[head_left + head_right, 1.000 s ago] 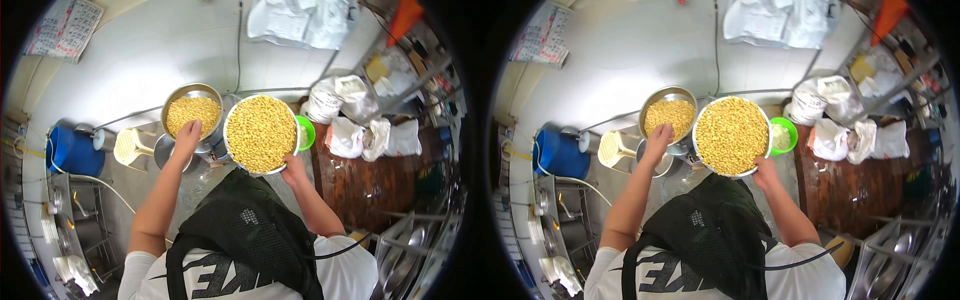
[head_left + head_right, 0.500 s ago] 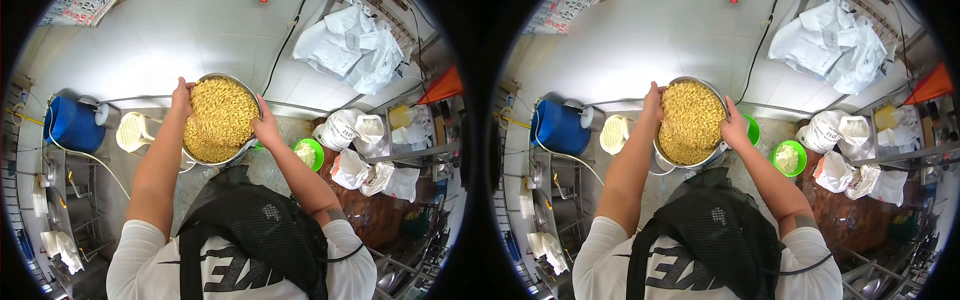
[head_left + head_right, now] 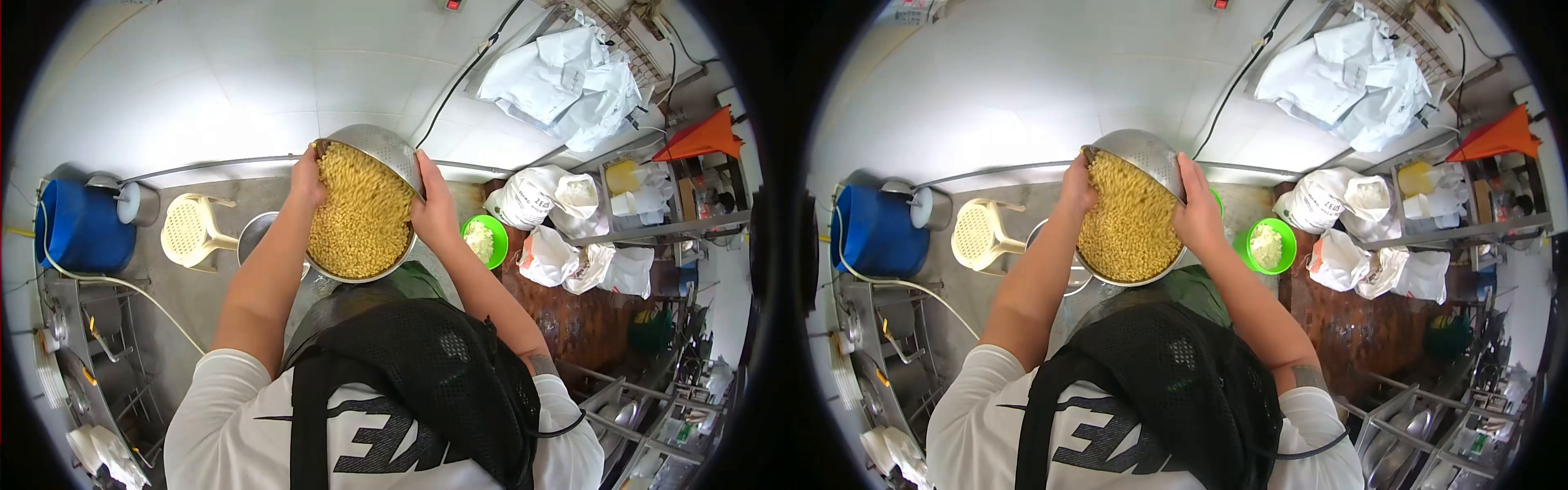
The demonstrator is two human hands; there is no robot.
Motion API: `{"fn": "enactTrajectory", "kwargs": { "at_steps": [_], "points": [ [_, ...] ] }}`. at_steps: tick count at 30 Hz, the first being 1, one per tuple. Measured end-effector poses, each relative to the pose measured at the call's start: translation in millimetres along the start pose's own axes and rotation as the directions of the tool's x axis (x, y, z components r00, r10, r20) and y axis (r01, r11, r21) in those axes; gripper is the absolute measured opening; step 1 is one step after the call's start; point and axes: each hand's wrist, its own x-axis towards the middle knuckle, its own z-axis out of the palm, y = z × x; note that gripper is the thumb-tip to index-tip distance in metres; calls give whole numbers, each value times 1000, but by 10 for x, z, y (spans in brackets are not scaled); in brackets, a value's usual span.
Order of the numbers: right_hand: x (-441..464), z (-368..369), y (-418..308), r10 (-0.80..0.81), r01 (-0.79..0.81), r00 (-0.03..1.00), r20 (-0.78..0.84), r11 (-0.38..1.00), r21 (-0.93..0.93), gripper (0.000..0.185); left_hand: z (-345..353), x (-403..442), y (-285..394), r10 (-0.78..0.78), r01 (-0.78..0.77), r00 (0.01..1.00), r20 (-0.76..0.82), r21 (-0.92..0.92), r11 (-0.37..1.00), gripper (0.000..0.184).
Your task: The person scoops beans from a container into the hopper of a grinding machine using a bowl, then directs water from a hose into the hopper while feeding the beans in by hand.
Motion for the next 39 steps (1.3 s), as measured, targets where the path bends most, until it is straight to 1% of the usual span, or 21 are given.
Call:
{"fn": "enactTrajectory", "kwargs": {
  "at_steps": [6,9,11,15,17,18,19,20,21,22,23,24,25,26,28,29,33,35,37,38,39],
  "points": [
    [-187,-31,-311,-77,68,995,-59,988,-135,93,264,-223,166,-150,153,987,66,-58,986,39],
    [-342,-50,-411,-128,115,989,-70,978,-173,95,264,-255,152,-97,99,994,-43,52,994,38],
    [-470,-86,-524,-137,118,985,-104,978,-170,94,12,-50,57,-120,123,952,282,7,992,41],
    [-585,-41,-538,-204,153,940,-272,968,-197,86,-128,132,-13,-179,162,954,241,89,983,40],
    [-757,-15,-466,-57,18,932,-358,994,-110,82,97,-201,46,-197,104,967,162,453,885,44],
    [-819,-19,-439,88,-100,904,-419,995,-8,78,121,-264,23,-207,107,963,171,464,879,44],
    [-855,10,-448,247,-166,846,-472,964,208,73,140,-346,-12,-49,-160,960,275,685,710,46],
    [-953,31,-392,253,-171,836,-487,963,207,73,149,-441,-52,72,-408,904,421,802,436,49],
    [-1078,63,-287,453,-261,754,-477,872,414,71,123,-506,-73,49,-509,853,519,810,291,51],
    [-1168,59,-239,630,-313,652,-423,731,606,69,21,-495,-155,36,-522,844,536,804,285,51],
    [-1292,39,-197,630,-301,638,-443,734,609,69,-83,-478,-280,56,-692,721,690,721,25,50],
    [-1506,-59,-202,832,-286,475,-286,453,844,68,-47,-526,-434,7,-810,551,834,538,-235,50],
    [-1664,-86,-201,940,-215,341,-36,115,970,67,30,-673,-390,-157,-788,579,800,499,-361,55],
    [-1875,-101,-115,943,-191,330,-51,120,974,67,109,-850,-407,-176,-801,561,809,477,-361,55],
    [-2369,-146,70,916,-56,398,52,-32,998,62,196,-1149,-536,-250,-615,685,685,359,-702,66],
    [-2662,-222,106,922,-27,386,34,-25,999,62,216,-1229,-613,-274,-633,666,694,331,-700,66],
    [-3911,-620,-13,937,22,348,10,-18,1000,62,453,-1331,-629,-409,-505,847,340,271,-820,89],
    [-4606,-798,-203,947,90,320,-40,11,996,63,269,-502,-566,-567,-654,756,327,342,-674,88],
    [-5399,-931,-374,970,178,215,-112,74,981,64,525,-601,-550,-340,-585,797,500,497,-641,83],
    [-5787,-941,-470,976,165,192,-104,73,984,66,573,-630,-599,-109,-486,751,651,433,-759,81],
    [-6171,-928,-543,982,255,101,-159,129,958,66,674,-403,-586,-67,-519,642,764,368,-771,77]
  ]
}}
